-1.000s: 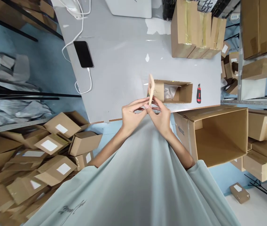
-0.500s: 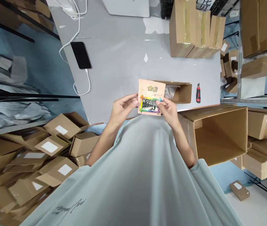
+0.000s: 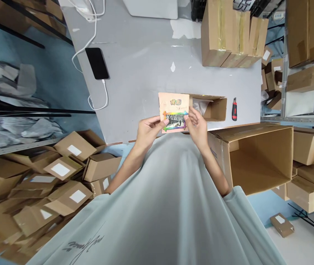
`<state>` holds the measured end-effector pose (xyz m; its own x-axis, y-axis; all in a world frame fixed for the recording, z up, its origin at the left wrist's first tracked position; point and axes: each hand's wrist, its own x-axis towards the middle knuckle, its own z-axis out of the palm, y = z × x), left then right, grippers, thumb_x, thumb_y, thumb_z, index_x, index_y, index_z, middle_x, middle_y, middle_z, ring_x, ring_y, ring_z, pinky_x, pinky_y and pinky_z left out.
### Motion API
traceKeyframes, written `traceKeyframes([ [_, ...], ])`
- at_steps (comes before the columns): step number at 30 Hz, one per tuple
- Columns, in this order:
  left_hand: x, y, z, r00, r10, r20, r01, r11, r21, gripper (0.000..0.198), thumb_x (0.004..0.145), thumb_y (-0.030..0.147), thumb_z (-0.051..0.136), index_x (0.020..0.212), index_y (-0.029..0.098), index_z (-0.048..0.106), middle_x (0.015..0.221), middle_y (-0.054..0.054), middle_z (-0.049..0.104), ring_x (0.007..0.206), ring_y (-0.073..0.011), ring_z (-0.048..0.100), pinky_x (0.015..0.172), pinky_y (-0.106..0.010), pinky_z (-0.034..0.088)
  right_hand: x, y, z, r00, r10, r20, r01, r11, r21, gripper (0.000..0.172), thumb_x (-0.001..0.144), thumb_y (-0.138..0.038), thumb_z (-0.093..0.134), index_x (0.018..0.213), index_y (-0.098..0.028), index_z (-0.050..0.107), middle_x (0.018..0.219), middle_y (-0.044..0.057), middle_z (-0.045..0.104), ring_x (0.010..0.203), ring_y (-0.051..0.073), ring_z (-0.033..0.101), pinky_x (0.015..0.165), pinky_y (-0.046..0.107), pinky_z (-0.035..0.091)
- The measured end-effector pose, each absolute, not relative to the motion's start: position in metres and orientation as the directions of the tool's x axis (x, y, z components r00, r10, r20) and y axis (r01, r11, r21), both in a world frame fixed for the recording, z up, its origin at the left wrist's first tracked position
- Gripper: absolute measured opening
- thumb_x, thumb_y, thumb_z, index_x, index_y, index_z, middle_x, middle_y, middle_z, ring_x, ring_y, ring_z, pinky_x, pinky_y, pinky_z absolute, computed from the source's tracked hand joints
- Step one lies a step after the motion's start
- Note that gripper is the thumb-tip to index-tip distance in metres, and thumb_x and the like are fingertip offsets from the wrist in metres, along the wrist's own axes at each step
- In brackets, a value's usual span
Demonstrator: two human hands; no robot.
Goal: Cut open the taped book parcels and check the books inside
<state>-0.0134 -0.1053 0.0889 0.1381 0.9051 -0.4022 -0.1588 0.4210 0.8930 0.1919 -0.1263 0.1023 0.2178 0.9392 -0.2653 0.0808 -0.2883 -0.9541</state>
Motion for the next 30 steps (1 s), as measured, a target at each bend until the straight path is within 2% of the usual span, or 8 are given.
traceKeyframes([
  [3,-0.010,-0.107,0.089,0.044,0.933,-0.357,-0.122,0.360,0.925,0.054,0.082,0.072,0.096,0.103,0.023,0.094,0.110,-0.006,0.090,0.106,-0.0324,0.085,0.097,-0.046,0.070,0.186,-0.132,0.112,0.313,0.936,-0.162,0.200,-0.231,-0.952,0.059,0.098,-0.076,0.078,0.140,-0.033,0.079,0.155,0.011,0.075,0.141,0.031,0.073,0.121,0.052,0.062],
  [6,-0.004,-0.111,0.091,0.011,0.954,-0.301,-0.062,0.301,0.952,0.053,0.088,0.073,0.090,0.107,0.024,0.093,0.116,-0.007,0.090,0.109,-0.0312,0.084,0.096,-0.043,0.070,0.173,-0.140,0.121,0.198,0.952,-0.233,0.176,-0.268,-0.947,0.056,0.101,-0.076,0.074,0.138,-0.034,0.079,0.149,0.009,0.079,0.135,0.030,0.077,0.114,0.049,0.067],
  [9,0.004,-0.119,0.095,0.056,0.982,-0.180,0.030,0.179,0.983,0.047,0.095,0.068,0.086,0.115,0.026,0.093,0.130,-0.011,0.087,0.120,-0.0311,0.083,0.098,-0.042,0.070,0.157,-0.144,0.121,0.146,0.951,-0.272,0.131,-0.291,-0.948,0.065,0.093,-0.077,0.083,0.139,-0.032,0.078,0.149,0.010,0.079,0.135,0.031,0.078,0.105,0.044,0.071],
  [14,0.006,-0.128,0.100,0.204,0.979,-0.022,0.137,-0.006,0.991,0.036,0.100,0.060,0.083,0.116,0.028,0.092,0.143,-0.012,0.082,0.133,-0.0323,0.078,0.118,-0.051,0.063,0.159,-0.140,0.110,0.264,0.932,-0.249,0.115,-0.287,-0.951,0.054,0.095,-0.076,0.082,0.115,-0.027,0.079,0.116,0.007,0.086,0.106,0.026,0.083,0.095,0.040,0.071],
  [17,-0.004,-0.122,0.097,0.135,0.988,-0.076,0.168,0.053,0.984,0.041,0.100,0.063,0.082,0.121,0.028,0.089,0.140,-0.012,0.083,0.126,-0.0295,0.079,0.102,-0.044,0.067,0.175,-0.137,0.107,0.241,0.938,-0.248,0.084,-0.274,-0.958,0.052,0.097,-0.077,0.078,0.109,-0.026,0.079,0.108,0.006,0.087,0.104,0.027,0.083,0.094,0.042,0.070],
  [20,-0.016,-0.110,0.090,0.028,0.983,-0.182,0.106,0.178,0.978,0.060,0.089,0.070,0.091,0.130,0.027,0.086,0.138,-0.013,0.082,0.112,-0.0251,0.080,0.089,-0.036,0.067,0.189,-0.137,0.108,0.170,0.946,-0.274,0.044,-0.285,-0.957,0.051,0.096,-0.074,0.082,0.115,-0.028,0.081,0.114,0.006,0.088,0.108,0.028,0.083,0.098,0.045,0.070],
  [25,-0.020,-0.101,0.085,0.225,0.895,-0.385,-0.109,0.416,0.903,0.059,0.078,0.075,0.098,0.101,0.022,0.090,0.105,-0.011,0.089,0.100,-0.0297,0.084,0.093,-0.044,0.070,0.198,-0.137,0.105,0.085,0.939,-0.334,-0.024,-0.333,-0.943,0.053,0.093,-0.074,0.085,0.119,-0.028,0.083,0.119,0.007,0.089,0.107,0.028,0.085,0.099,0.049,0.071],
  [30,-0.012,-0.105,0.089,0.197,0.890,-0.411,-0.163,0.443,0.881,0.058,0.074,0.073,0.102,0.097,0.021,0.090,0.099,-0.009,0.089,0.088,-0.0272,0.084,0.087,-0.045,0.072,0.197,-0.135,0.100,0.088,0.934,-0.346,-0.038,-0.344,-0.938,0.057,0.092,-0.076,0.085,0.121,-0.027,0.082,0.122,0.007,0.090,0.110,0.028,0.086,0.102,0.050,0.072],
])
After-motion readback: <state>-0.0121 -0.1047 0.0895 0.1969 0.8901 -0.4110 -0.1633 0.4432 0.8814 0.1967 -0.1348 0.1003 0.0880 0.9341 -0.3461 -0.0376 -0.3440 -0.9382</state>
